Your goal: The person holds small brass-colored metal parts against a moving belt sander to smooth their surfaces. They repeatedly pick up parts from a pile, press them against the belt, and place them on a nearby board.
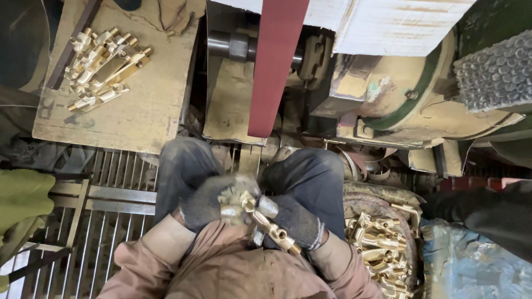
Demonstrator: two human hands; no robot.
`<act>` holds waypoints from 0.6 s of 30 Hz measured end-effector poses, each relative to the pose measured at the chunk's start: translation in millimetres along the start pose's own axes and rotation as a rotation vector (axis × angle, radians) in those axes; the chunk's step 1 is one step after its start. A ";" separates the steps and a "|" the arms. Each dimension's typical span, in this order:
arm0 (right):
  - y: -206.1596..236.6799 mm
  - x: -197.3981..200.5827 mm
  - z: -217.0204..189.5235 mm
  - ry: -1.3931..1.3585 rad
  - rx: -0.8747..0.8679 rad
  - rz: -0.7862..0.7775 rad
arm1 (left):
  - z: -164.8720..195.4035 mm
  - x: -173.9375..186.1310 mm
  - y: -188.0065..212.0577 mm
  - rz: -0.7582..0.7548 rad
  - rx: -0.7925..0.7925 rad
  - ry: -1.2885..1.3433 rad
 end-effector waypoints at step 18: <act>24.4 13.3 -63.0 0.306 0.515 0.234 | -3.4 20.0 3.7 0.376 -0.022 -0.043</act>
Point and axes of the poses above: each hand's wrist, its own y-axis away from the middle knuckle, its own x-axis out of the back of the hand, z = x × y, the point moved 5 cm from there along -y, towards the middle knuckle, and after that the axes turned 11 degrees about -y, right-handed, at the moved point
